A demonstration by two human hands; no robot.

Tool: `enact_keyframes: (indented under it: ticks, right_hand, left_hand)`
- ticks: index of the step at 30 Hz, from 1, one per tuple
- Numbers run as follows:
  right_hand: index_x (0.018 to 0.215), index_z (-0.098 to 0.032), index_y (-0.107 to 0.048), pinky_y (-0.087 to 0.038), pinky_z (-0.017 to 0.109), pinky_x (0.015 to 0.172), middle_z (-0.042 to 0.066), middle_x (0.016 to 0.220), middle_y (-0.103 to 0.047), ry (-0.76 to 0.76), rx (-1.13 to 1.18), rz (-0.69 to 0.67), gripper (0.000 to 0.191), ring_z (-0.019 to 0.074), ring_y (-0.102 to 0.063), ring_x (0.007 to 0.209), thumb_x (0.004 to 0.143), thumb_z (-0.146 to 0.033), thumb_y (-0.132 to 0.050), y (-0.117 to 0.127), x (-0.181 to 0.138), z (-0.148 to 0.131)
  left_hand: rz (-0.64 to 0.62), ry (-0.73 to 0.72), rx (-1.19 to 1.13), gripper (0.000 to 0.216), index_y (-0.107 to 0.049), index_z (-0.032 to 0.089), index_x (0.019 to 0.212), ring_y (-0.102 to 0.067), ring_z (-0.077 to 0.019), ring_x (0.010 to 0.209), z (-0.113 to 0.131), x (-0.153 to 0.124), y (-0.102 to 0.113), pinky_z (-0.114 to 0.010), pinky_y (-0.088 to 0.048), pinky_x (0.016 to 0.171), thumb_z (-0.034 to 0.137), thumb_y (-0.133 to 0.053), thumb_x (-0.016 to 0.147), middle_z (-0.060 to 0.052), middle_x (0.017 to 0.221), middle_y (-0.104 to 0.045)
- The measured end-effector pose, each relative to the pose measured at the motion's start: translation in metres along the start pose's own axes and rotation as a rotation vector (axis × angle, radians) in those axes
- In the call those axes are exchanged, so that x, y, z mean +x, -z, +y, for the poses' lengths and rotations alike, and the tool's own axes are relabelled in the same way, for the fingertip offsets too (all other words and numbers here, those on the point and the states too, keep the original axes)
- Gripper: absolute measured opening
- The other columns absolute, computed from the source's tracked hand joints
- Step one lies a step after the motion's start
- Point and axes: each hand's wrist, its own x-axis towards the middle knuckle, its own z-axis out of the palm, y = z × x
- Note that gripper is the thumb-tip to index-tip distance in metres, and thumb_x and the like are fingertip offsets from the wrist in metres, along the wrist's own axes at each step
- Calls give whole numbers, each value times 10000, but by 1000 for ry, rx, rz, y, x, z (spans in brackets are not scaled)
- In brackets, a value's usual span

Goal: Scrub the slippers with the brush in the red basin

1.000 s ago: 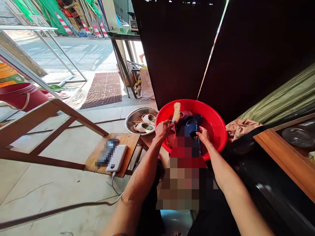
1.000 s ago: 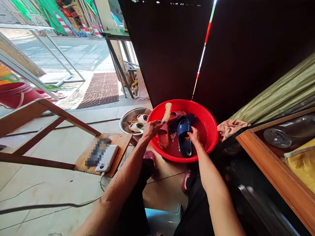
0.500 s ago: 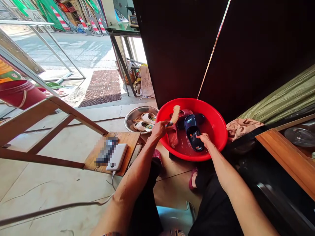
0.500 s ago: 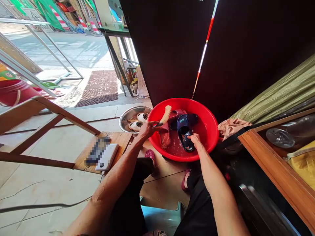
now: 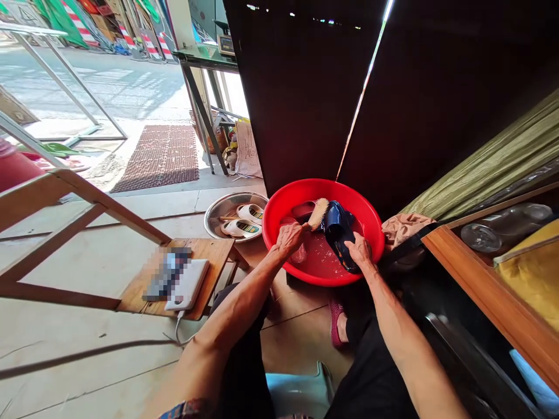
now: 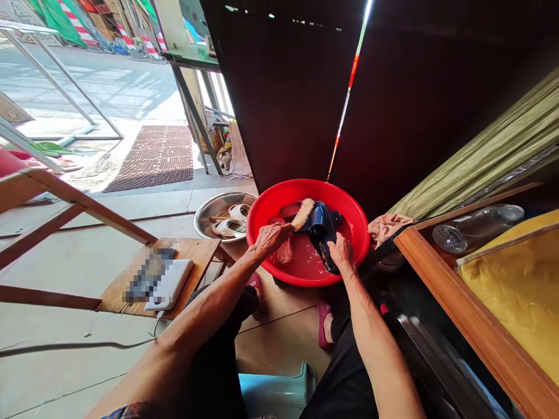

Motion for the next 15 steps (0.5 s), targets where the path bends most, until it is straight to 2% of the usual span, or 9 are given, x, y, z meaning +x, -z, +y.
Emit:
enact_keyframes:
  ticks: [3,6,9,12,15]
  right_hand:
    - [1357,-154,-659,-514,325,879,158,1146,-762,-21,-73,-34,437,287,-713,1097,950,-300,-599,4,-6,-17]
    - [1406,-144,-626,-512,316,845,165,1153,-762,-4,-125,-78,527,296,-721,1102,883,-197,-596,5,-12,-22]
    - [1363,-138,-655,-512,336,766,170,1050,-773,86,-214,-136,561,319,-745,1003,809,-178,-574,-3,-9,-5]
    - [1445,-166,-605,-535,424,710,189,1026,-769,147,-183,-108,682,385,-746,928,798,-382,-578,-24,12,24]
    - [1405,-138,-621,-568,489,760,228,1041,-757,185,-39,-98,785,431,-735,970,694,-463,-560,-44,30,44]
  left_hand:
    - [2,-27,-87,410,-658,297,1373,-676,-235,920,9,-15,3,-290,-406,728,380,-384,1080,-112,1158,-688]
    - [-60,-37,-127,363,-684,310,1335,-668,-200,852,26,-31,4,-271,-406,712,382,-470,1050,-87,1088,-702]
    - [-61,48,-140,326,-722,286,1249,-661,-185,810,31,-29,6,-271,-403,687,374,-491,1037,-86,1034,-712]
    - [-51,78,-291,346,-761,198,1108,-641,-183,726,21,-19,1,-291,-380,640,303,-439,1035,-113,853,-689]
    - [-28,55,-363,259,-765,226,1010,-614,-172,664,18,-22,-11,-278,-356,595,318,-524,988,-74,753,-652]
